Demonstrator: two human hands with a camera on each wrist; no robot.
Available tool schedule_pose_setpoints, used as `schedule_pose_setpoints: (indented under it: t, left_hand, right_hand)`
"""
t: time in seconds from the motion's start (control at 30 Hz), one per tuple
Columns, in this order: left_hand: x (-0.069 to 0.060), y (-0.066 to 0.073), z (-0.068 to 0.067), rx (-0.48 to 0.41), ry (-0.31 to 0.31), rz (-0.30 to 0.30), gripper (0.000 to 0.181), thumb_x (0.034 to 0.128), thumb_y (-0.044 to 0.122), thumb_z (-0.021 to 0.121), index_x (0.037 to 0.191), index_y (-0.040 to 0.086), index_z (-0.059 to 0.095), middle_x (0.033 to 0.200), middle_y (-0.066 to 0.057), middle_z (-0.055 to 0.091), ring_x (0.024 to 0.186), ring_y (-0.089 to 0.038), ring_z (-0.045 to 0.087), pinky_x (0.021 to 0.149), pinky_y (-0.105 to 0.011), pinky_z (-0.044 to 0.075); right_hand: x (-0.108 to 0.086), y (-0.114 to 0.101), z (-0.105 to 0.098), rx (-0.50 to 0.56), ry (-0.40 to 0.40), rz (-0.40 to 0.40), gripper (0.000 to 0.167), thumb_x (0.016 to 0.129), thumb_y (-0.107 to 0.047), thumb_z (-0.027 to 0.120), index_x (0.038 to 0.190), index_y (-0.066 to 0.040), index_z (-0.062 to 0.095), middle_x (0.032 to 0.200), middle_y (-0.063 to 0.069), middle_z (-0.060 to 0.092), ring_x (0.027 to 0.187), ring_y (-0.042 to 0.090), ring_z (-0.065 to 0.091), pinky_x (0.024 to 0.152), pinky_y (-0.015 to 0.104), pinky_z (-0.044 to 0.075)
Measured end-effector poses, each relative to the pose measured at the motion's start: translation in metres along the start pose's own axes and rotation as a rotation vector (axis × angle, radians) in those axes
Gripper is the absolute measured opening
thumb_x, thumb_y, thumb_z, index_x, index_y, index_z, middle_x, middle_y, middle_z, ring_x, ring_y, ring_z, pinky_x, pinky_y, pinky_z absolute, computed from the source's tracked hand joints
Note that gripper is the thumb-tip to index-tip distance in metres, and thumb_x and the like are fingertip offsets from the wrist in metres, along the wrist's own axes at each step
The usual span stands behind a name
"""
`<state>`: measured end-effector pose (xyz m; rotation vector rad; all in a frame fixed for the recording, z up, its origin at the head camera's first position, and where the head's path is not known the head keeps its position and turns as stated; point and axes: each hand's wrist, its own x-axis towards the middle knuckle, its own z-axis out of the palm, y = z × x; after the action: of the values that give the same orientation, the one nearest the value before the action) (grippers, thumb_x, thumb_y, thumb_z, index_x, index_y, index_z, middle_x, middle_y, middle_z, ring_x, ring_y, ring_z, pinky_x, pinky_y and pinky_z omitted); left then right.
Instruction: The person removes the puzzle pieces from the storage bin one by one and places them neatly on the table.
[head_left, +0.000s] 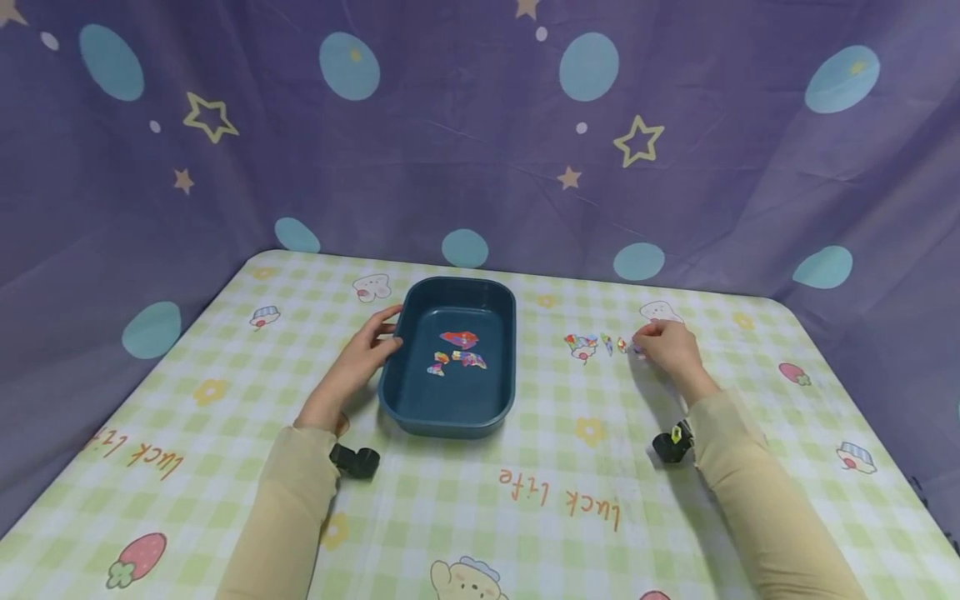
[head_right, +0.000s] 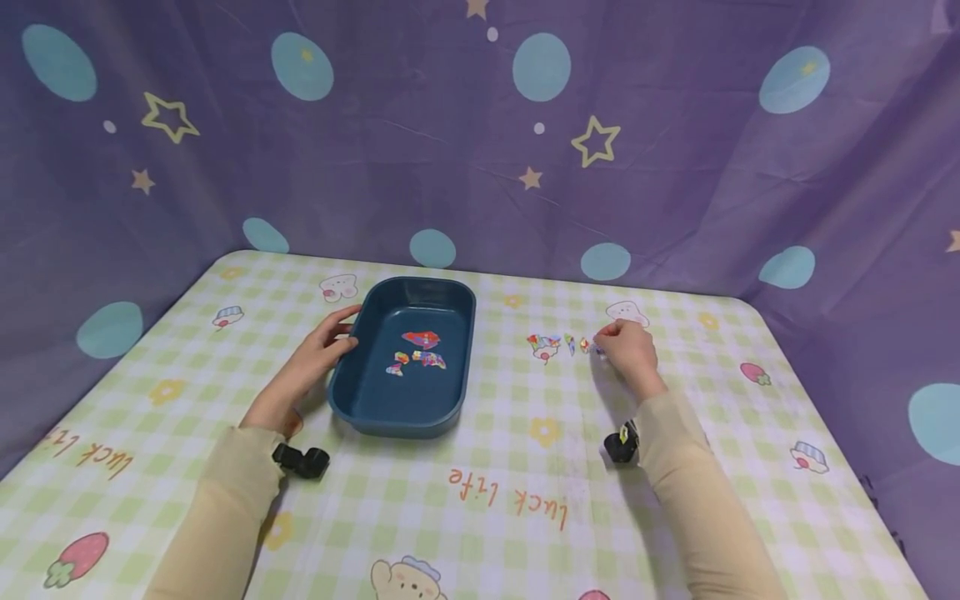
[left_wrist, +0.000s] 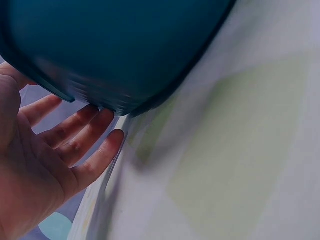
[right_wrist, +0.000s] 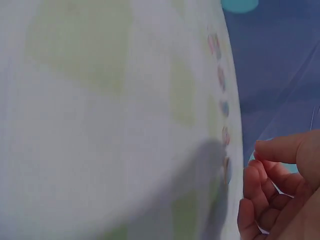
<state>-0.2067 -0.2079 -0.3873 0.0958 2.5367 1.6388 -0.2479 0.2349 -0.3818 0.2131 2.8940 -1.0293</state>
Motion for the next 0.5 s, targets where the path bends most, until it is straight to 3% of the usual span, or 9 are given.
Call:
schedule_pose_setpoints:
  t: [0.1,0.23,0.33,0.5]
  left_hand:
    - [-0.001,0.002,0.0,-0.004,-0.007,-0.005,0.057,0.0916,0.021,0.046,0.144,0.026,0.024,0.138,-0.019,0.036,0.12,-0.035,0.043,0.096,-0.051,0.039]
    - [-0.008,0.016,-0.001,-0.025,-0.022,-0.012,0.057,0.0923,0.018,0.045,0.145,0.021,0.023,0.138,-0.021,0.034,0.121,-0.037,0.042,0.097,-0.052,0.037]
    - [-0.014,0.025,0.0,-0.03,-0.025,-0.012,0.057,0.0925,0.016,0.045,0.145,0.017,0.023,0.138,-0.023,0.034,0.121,-0.038,0.041,0.097,-0.053,0.037]
    - [-0.016,0.029,0.001,-0.022,-0.015,-0.01,0.056,0.0926,0.015,0.044,0.145,0.015,0.023,0.137,-0.024,0.035,0.12,-0.038,0.042,0.097,-0.052,0.037]
  right_hand:
    - [-0.003,-0.011,0.002,-0.003,-0.006,-0.067,0.025,0.086,-0.02,0.054,0.097,-0.001,0.063,0.088,0.014,0.065,0.071,0.017,0.054,0.065,0.026,0.039]
    - [-0.007,-0.028,0.006,0.003,-0.027,-0.13,0.022,0.087,-0.019,0.055,0.097,0.0,0.061,0.085,0.013,0.064,0.069,0.02,0.059,0.062,0.025,0.04]
    - [-0.009,-0.041,0.01,0.0,-0.032,-0.169,0.021,0.087,-0.02,0.056,0.097,-0.002,0.061,0.086,0.012,0.062,0.072,0.022,0.057,0.062,0.025,0.039]
    - [-0.012,-0.062,0.017,-0.015,-0.033,-0.223,0.019,0.086,-0.023,0.058,0.094,-0.006,0.063,0.085,0.008,0.06,0.07,0.018,0.051,0.06,0.026,0.039]
